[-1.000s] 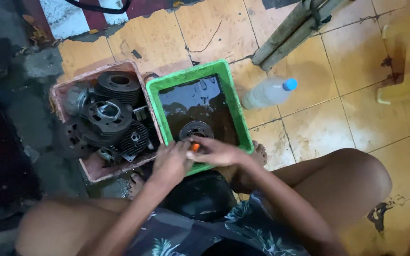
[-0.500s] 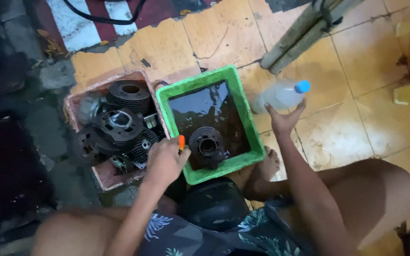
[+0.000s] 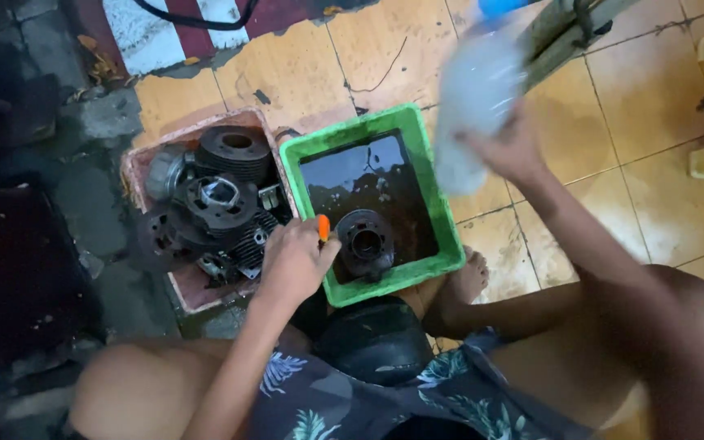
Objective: Scrubbing motorcycle engine cylinder heads with a brush and cleaning solvent in a plastic tray on the floor.
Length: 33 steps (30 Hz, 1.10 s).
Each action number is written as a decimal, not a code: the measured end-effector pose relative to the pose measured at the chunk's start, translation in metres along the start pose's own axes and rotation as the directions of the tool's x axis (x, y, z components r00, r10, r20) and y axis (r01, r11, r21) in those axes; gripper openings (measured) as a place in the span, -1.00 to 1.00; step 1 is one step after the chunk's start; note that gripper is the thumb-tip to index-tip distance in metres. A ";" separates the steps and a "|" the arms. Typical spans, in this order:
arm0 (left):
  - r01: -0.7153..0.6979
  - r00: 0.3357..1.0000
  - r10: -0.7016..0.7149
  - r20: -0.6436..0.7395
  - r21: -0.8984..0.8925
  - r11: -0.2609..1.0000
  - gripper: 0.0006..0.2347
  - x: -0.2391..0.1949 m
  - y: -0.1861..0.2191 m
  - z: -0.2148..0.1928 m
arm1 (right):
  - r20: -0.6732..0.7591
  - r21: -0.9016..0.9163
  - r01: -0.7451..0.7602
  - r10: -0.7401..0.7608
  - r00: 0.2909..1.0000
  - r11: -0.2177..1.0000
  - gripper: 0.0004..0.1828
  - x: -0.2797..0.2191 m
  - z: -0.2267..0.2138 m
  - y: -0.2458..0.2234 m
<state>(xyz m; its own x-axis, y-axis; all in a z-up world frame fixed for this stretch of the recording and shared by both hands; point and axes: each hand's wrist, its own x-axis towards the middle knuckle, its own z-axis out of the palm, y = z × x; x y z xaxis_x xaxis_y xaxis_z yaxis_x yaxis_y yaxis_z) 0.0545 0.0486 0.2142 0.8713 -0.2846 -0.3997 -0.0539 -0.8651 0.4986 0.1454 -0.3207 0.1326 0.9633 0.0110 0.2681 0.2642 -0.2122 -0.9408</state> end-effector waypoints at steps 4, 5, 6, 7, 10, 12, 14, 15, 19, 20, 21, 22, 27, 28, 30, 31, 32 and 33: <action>-0.029 0.998 0.030 -0.052 0.014 0.999 -0.73 -0.008 -0.001 -0.007 | 0.397 -0.646 -0.089 0.432 0.810 0.758 -0.26 -0.021 0.013 -0.059; -0.032 0.997 0.032 -0.064 0.004 0.999 -0.71 -0.009 0.001 -0.011 | 0.348 -0.477 -0.264 0.456 0.819 0.839 -0.29 -0.027 0.013 -0.065; -0.014 0.996 0.014 -0.093 -0.008 1.000 -0.69 -0.013 0.001 -0.018 | 0.326 -0.268 -0.400 0.473 0.819 0.877 -0.30 -0.026 0.018 -0.069; -0.006 0.995 0.005 -0.104 -0.008 1.000 -0.69 -0.014 -0.001 -0.019 | 0.337 -0.265 -0.389 0.463 0.819 0.882 -0.30 -0.027 0.019 -0.060; 0.024 0.994 -0.026 -0.103 -0.018 1.000 -0.71 -0.012 -0.008 -0.016 | 0.646 -0.592 -0.033 0.500 0.577 0.805 -0.12 -0.042 0.016 -0.039; 0.005 0.997 -0.002 -0.082 0.041 0.999 -0.70 -0.015 -0.016 -0.007 | 0.526 -0.537 -0.155 0.472 0.707 0.829 -0.14 -0.043 0.015 -0.032; 0.016 0.997 -0.014 -0.074 0.033 0.999 -0.72 -0.013 -0.020 -0.004 | 0.615 -0.617 0.000 0.482 0.624 0.787 -0.22 -0.048 0.018 -0.020; 0.012 0.998 -0.010 -0.065 0.026 1.000 -0.74 -0.011 -0.020 -0.002 | 0.677 -0.668 0.160 0.505 0.536 0.726 -0.27 -0.050 0.016 -0.015; 0.024 1.000 -0.025 0.014 0.082 0.996 -0.71 -0.012 -0.022 0.001 | 0.646 -0.659 -0.024 0.581 0.494 0.752 -0.26 -0.050 0.020 -0.042; 0.047 0.999 -0.047 0.016 0.045 0.998 -0.72 -0.012 -0.021 0.003 | 0.646 -0.645 -0.055 0.582 0.494 0.763 -0.24 -0.049 0.021 -0.038; 0.069 0.997 -0.069 0.019 0.009 0.998 -0.72 -0.013 -0.020 0.004 | 0.646 -0.630 -0.086 0.582 0.494 0.772 -0.22 -0.049 0.023 -0.036; 0.076 0.997 -0.076 0.010 0.009 0.997 -0.72 -0.012 -0.024 0.009 | 0.653 -0.626 -0.076 0.575 0.493 0.776 -0.22 -0.058 0.019 -0.017; 0.062 0.995 -0.065 0.071 0.043 0.997 -0.76 -0.013 -0.020 0.004 | 0.578 -0.806 0.056 0.762 0.291 0.590 -0.09 -0.057 0.023 -0.011; 0.075 0.995 -0.078 0.068 0.039 0.996 -0.76 -0.013 -0.023 0.009 | 0.586 -0.802 0.065 0.759 0.283 0.594 -0.09 -0.072 0.016 0.017; 0.065 0.997 -0.066 0.050 0.029 0.997 -0.72 -0.011 -0.028 0.019 | 0.536 -0.824 0.366 0.803 0.261 0.431 0.00 -0.106 -0.002 0.072; 0.061 0.997 -0.062 0.054 0.030 0.998 -0.72 -0.012 -0.027 0.018 | 0.533 -0.827 0.362 0.805 0.261 0.430 0.00 -0.108 -0.002 0.076; 0.072 0.994 -0.076 0.076 0.050 0.996 -0.73 -0.012 -0.025 0.017 | 0.519 -0.830 0.378 0.817 0.252 0.410 -0.01 -0.110 -0.004 0.080; 0.083 0.991 -0.090 0.098 0.071 0.994 -0.74 -0.011 -0.024 0.016 | 0.504 -0.832 0.394 0.829 0.242 0.391 -0.02 -0.112 -0.006 0.084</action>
<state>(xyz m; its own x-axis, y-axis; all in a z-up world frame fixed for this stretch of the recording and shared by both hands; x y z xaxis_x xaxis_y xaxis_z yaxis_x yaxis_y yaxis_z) 0.0383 0.0657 0.1940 0.8209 -0.2449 -0.5159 -0.0160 -0.9129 0.4079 0.0595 -0.3455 0.0247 0.4761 0.3193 -0.8194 0.4438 -0.8917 -0.0896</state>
